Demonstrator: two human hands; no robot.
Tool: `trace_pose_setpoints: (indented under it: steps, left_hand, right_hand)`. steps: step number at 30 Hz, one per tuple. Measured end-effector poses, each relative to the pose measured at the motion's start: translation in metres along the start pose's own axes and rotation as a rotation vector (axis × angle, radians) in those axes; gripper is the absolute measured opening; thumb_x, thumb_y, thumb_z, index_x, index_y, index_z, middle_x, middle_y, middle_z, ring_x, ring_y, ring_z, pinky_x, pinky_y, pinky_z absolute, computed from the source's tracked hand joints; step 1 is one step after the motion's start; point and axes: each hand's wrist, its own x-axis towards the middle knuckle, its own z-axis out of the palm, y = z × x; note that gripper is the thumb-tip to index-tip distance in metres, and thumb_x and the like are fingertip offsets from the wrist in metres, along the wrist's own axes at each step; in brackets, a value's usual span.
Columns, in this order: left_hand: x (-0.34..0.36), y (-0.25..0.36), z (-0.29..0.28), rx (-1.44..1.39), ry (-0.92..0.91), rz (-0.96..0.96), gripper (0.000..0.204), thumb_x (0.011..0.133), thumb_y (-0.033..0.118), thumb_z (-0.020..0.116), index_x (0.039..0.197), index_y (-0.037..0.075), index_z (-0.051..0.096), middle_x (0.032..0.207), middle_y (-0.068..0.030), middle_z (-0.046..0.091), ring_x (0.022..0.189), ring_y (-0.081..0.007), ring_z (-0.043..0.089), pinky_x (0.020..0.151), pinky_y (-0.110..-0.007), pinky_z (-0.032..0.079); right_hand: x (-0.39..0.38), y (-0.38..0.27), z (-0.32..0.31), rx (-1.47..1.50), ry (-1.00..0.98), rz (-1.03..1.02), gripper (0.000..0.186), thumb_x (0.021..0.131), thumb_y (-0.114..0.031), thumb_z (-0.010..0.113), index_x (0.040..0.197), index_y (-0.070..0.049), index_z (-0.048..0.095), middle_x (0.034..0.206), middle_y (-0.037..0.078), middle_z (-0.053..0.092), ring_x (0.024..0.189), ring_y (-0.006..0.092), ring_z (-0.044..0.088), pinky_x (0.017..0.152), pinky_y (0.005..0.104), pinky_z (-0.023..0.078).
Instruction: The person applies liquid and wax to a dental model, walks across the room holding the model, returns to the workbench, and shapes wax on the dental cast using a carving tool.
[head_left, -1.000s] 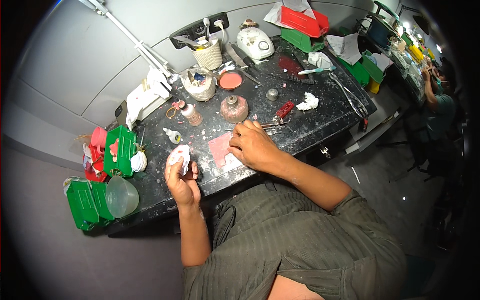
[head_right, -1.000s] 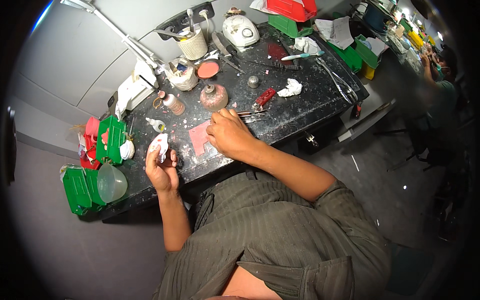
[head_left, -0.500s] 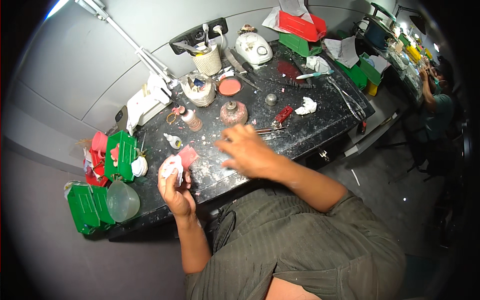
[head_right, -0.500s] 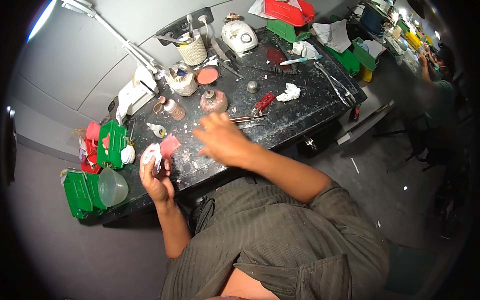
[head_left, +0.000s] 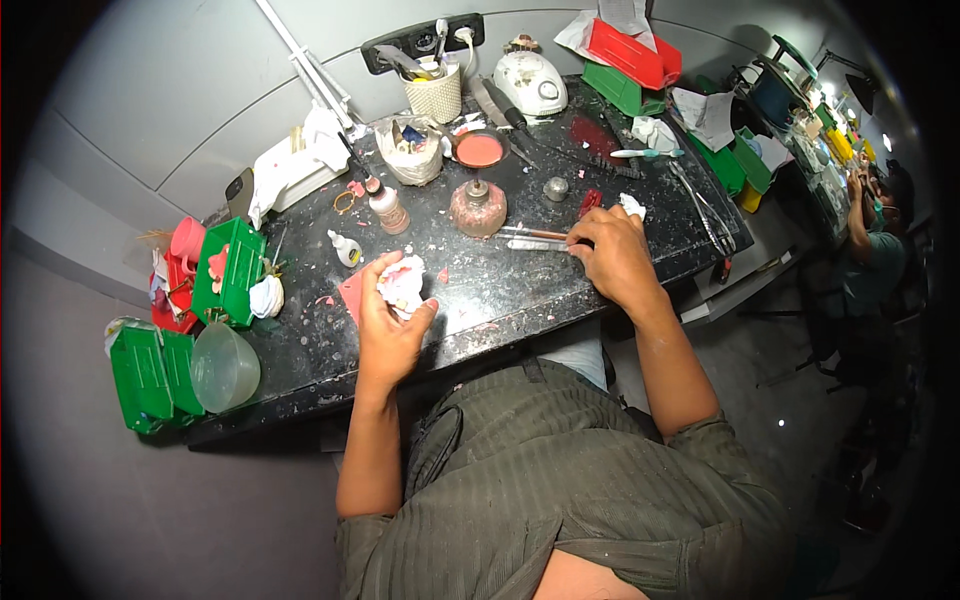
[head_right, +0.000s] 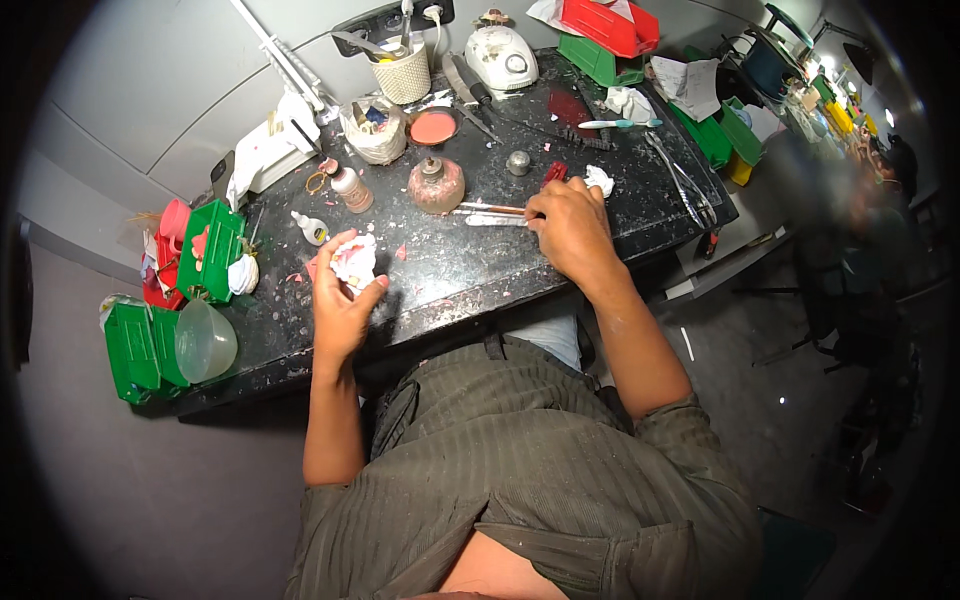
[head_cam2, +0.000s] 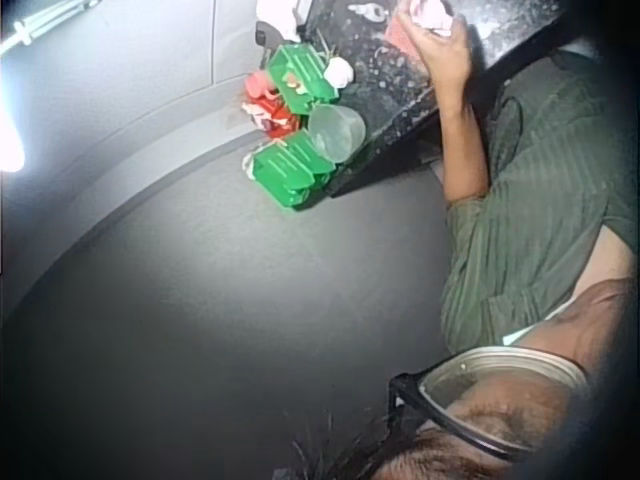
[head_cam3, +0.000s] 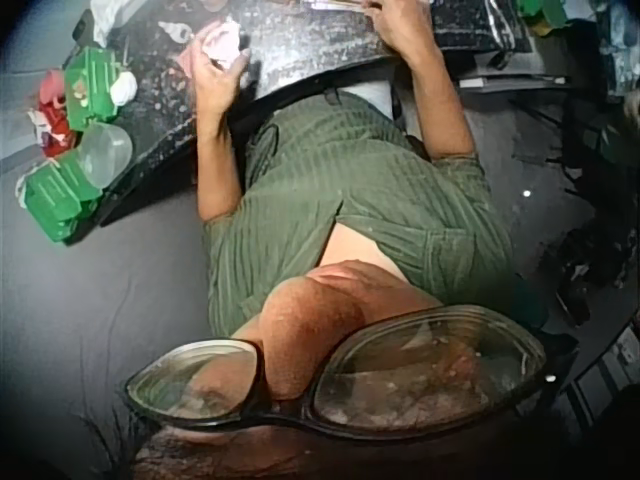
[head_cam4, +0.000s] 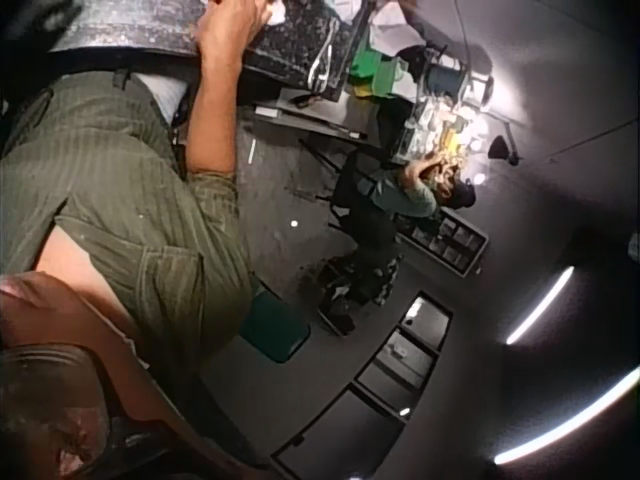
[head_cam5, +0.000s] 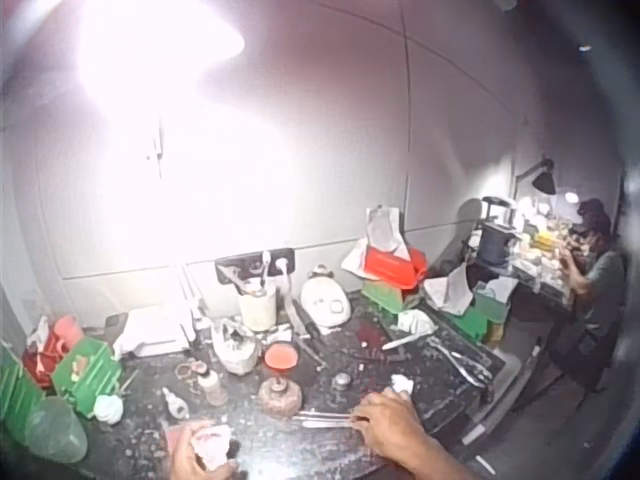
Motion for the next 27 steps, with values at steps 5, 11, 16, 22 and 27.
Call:
trace_pose_setpoints:
  steps: [5,11,16,22,27]
  left_hand:
    - [-0.001,-0.010,0.004,0.181,-0.053,0.037,0.063,0.080,-0.010,0.068,0.137,0.002,0.045,0.118,-0.0076,0.055,0.105,-0.0142,0.055,0.093,-0.028,0.046]
    - [-0.004,-0.004,-0.003,0.134,0.072,0.058,0.059,0.082,-0.010,0.072,0.135,0.001,0.049,0.114,-0.0050,0.057,0.097,-0.0094,0.056,0.087,-0.024,0.048]
    - [-0.007,0.002,-0.006,0.075,0.085,0.041,0.056,0.083,-0.010,0.073,0.134,0.000,0.050,0.110,-0.0049,0.058,0.096,-0.0087,0.056,0.085,-0.023,0.049]
    - [-0.012,0.009,-0.009,0.042,0.111,0.013,0.056,0.082,-0.011,0.073,0.133,-0.001,0.050,0.114,-0.0074,0.060,0.100,-0.0100,0.058,0.087,-0.024,0.050]
    - [-0.010,-0.004,-0.002,0.073,0.093,0.007,0.054,0.081,-0.012,0.070,0.131,-0.001,0.052,0.113,-0.0087,0.062,0.102,-0.0126,0.060,0.090,-0.026,0.050]
  right_hand:
    - [0.001,-0.008,0.014,0.002,0.127,-0.019,0.011,0.083,-0.018,0.074,0.092,-0.010,0.074,0.098,0.006,0.066,0.103,0.0264,0.056,0.091,0.0403,0.039]
    - [0.003,-0.063,0.032,0.355,-0.027,-0.409,0.027,0.085,-0.027,0.075,0.104,-0.008,0.073,0.105,0.009,0.062,0.106,0.0278,0.053,0.094,0.0413,0.039]
    - [0.017,-0.100,0.057,0.303,-0.124,-0.452,0.044,0.085,-0.039,0.074,0.113,-0.006,0.069,0.118,0.012,0.058,0.113,0.0310,0.049,0.098,0.0415,0.038]
    - [0.015,-0.093,0.044,0.370,-0.013,-0.496,0.043,0.083,-0.036,0.076,0.114,-0.007,0.067,0.115,0.011,0.058,0.112,0.0301,0.050,0.098,0.0431,0.038]
    - [0.013,-0.033,0.010,0.307,0.150,-0.271,0.023,0.078,-0.025,0.081,0.079,-0.009,0.064,0.103,0.009,0.062,0.100,0.0300,0.056,0.093,0.0433,0.041]
